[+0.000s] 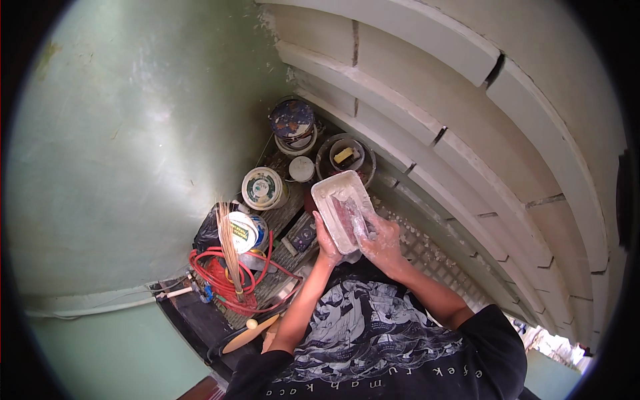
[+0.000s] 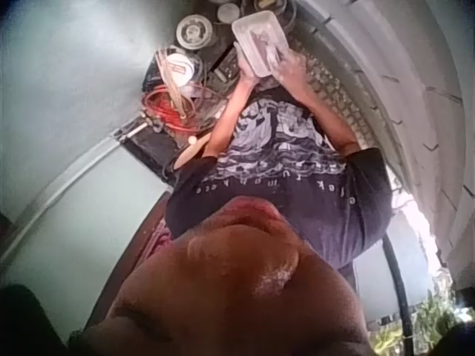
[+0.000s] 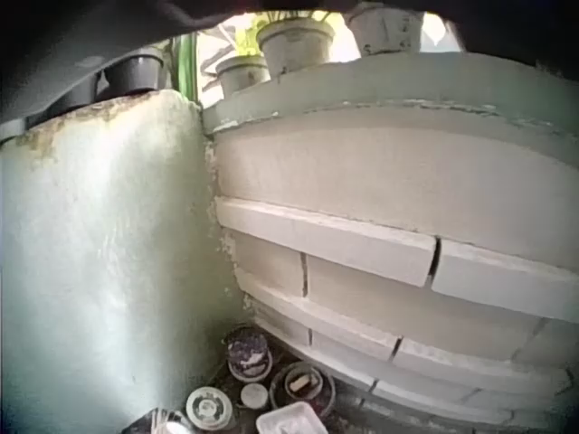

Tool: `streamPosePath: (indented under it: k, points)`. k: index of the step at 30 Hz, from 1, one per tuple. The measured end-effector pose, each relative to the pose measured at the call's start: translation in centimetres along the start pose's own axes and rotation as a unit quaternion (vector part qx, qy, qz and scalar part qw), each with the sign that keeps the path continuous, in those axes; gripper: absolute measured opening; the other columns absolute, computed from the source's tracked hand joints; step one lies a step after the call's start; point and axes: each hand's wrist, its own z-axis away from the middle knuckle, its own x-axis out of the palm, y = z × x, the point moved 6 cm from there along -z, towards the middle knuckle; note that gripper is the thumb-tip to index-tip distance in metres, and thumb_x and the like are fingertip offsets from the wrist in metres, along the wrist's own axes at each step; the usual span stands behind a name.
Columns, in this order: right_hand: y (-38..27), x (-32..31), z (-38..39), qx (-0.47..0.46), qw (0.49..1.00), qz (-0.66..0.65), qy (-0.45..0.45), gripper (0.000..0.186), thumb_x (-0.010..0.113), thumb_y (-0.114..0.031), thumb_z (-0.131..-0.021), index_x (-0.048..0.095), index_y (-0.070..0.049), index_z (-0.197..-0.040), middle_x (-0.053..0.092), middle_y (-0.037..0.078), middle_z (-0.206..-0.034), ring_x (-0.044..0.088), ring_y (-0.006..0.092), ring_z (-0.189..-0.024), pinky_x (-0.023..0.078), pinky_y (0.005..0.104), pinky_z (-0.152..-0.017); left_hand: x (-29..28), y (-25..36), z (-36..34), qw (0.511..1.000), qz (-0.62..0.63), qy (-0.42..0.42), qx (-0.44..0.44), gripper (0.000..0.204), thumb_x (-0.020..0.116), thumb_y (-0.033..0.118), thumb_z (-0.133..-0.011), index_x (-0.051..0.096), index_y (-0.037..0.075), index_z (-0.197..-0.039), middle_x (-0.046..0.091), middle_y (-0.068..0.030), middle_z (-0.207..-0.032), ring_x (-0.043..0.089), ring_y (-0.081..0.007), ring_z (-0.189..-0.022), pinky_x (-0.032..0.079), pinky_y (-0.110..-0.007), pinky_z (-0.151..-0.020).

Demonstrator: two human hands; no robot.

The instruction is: Applying plaster or putty to a wall using a spreader.

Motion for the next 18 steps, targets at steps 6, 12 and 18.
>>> streamPosePath:
  k: [6, 12, 18]
  points:
    - [0.7, -1.8, -0.4, -0.016, 1.000, 0.001, 0.022, 0.043, 0.066, -0.011, -0.071, 0.060, 0.002, -0.111, 0.066, 0.022, -0.089, 0.067, 0.0327, -0.078, 0.052, 0.0361, -0.070, 1.4, -2.3, -1.2, 0.999, -0.039, -0.012, -0.016, 0.065, 0.029, 0.059, -0.095, 0.040, 0.009, -0.136, 0.051, -0.0093, -0.128, 0.052, -0.0229, -0.114, 0.042, -0.039, -0.098]
    - [3.4, -4.4, -1.4, 0.040, 0.997, 0.030, 0.067, 0.039, 0.065, -0.008, -0.070, 0.063, 0.002, -0.107, 0.067, 0.020, -0.087, 0.069, 0.0246, -0.079, 0.052, 0.0331, -0.075, 3.5, -4.6, -2.4, 0.998, -0.042, -0.007, -0.043, 0.068, 0.027, 0.059, -0.095, 0.038, 0.007, -0.137, 0.051, -0.0119, -0.129, 0.055, -0.0252, -0.113, 0.044, -0.041, -0.098]
    - [7.6, -6.6, -2.0, 0.125, 0.974, -0.168, 0.082, 0.030, 0.065, -0.007, -0.082, 0.061, 0.005, -0.109, 0.068, 0.008, -0.098, 0.062, 0.0106, -0.088, 0.049, 0.0253, -0.081, 4.9, -6.5, -3.6, 0.994, -0.043, -0.048, -0.086, 0.070, 0.026, 0.060, -0.095, 0.035, 0.006, -0.139, 0.049, -0.0138, -0.131, 0.054, -0.0265, -0.116, 0.044, -0.042, -0.099]
